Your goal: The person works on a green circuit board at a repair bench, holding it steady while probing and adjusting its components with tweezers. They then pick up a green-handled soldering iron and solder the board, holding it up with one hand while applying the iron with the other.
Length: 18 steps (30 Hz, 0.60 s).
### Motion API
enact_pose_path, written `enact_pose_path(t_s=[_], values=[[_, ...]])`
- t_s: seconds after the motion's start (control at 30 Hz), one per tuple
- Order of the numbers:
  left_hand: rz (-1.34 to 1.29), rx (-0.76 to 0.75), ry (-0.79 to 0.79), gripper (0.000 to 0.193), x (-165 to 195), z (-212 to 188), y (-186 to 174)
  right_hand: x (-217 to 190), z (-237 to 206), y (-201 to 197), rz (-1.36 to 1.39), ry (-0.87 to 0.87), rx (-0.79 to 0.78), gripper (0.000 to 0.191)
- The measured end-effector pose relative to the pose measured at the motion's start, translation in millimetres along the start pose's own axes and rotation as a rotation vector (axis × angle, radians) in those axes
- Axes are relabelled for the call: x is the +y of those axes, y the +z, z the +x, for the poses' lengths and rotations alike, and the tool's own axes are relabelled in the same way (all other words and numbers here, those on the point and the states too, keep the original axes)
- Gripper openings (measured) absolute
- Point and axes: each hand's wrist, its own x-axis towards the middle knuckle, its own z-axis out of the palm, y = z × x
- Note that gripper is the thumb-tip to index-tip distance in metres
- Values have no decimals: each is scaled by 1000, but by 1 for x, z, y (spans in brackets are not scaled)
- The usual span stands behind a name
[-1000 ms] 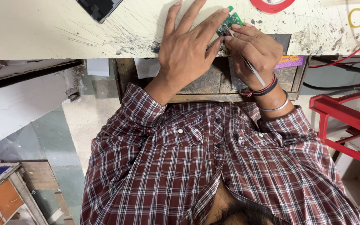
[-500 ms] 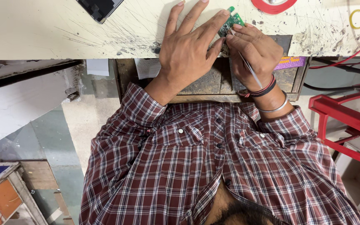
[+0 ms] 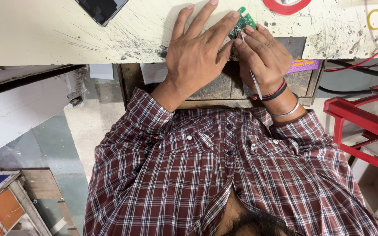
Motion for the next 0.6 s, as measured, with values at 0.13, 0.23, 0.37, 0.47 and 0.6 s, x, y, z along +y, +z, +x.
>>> enact_pose_path(t_s=[0.13,0.23,0.37,0.47,0.6], values=[[-21,0,-8,45,0,0,-1,1,-3,0,-39,11,-10,15],[-5,17,1,44,0,0,2,3,-5,-2,-73,51,-2,18],[5,14,-5,44,0,-2,3,4,-4,-2,81,72,43,14],[20,14,-5,45,-1,-1,4,6,-1,-4,169,74,22,14],[30,29,6,44,-1,-2,4,5,1,-7,189,94,-8,14]])
